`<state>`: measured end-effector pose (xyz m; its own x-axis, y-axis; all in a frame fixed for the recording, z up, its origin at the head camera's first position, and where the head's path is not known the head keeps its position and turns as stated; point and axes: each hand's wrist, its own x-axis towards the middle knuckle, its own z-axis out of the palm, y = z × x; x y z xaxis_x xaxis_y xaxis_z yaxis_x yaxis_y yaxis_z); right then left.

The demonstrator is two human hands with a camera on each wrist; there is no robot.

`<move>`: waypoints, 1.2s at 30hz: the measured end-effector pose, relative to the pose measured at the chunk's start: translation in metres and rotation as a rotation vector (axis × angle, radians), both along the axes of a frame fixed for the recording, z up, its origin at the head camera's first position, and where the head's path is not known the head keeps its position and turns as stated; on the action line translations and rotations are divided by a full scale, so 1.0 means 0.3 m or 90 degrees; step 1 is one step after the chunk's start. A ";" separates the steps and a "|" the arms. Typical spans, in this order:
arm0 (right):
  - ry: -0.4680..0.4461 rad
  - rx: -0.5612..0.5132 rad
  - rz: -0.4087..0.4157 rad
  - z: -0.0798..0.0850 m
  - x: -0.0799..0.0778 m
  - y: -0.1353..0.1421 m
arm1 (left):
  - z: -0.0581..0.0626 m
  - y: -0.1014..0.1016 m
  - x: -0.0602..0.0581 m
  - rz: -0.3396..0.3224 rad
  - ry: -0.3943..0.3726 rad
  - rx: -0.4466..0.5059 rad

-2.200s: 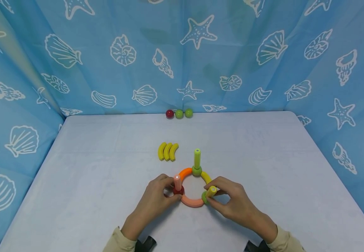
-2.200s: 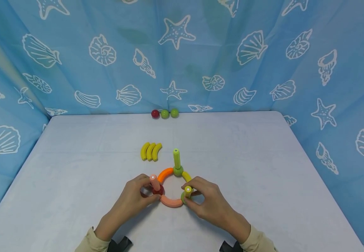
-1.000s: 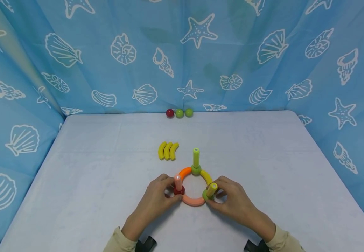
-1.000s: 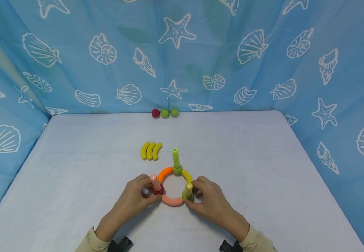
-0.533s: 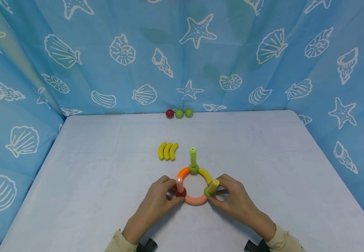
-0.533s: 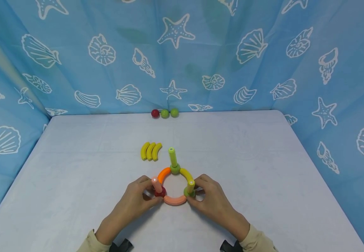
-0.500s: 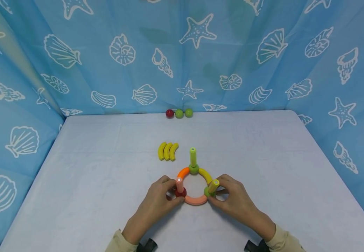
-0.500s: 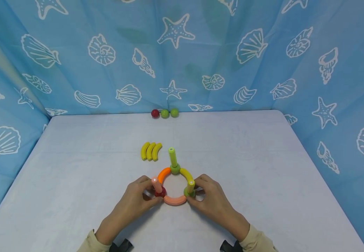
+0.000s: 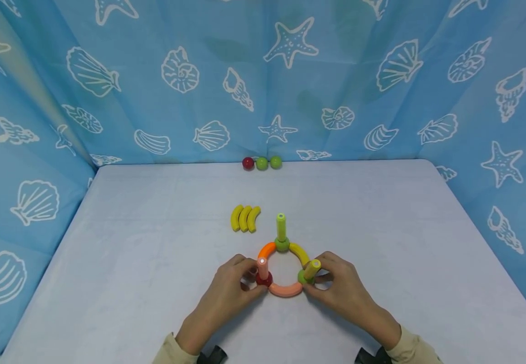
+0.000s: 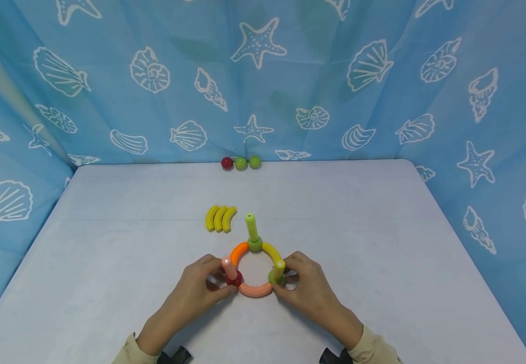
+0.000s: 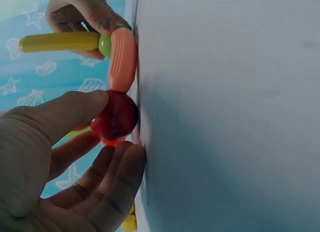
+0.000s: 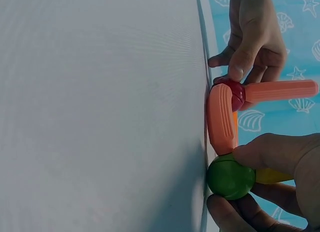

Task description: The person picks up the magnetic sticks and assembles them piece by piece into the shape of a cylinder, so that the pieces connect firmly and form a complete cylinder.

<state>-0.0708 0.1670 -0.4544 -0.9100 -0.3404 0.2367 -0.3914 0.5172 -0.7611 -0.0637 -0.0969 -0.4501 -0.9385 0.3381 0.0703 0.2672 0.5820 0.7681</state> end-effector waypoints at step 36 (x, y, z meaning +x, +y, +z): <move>-0.007 0.000 -0.004 -0.006 -0.013 0.006 | 0.043 -0.285 -0.373 0.135 0.134 -0.051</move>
<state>-0.0747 0.1688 -0.4563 -0.9148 -0.3344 0.2266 -0.3796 0.5195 -0.7656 -0.1755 -0.1824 -0.4372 -0.9562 0.1484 0.2522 0.2819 0.6987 0.6576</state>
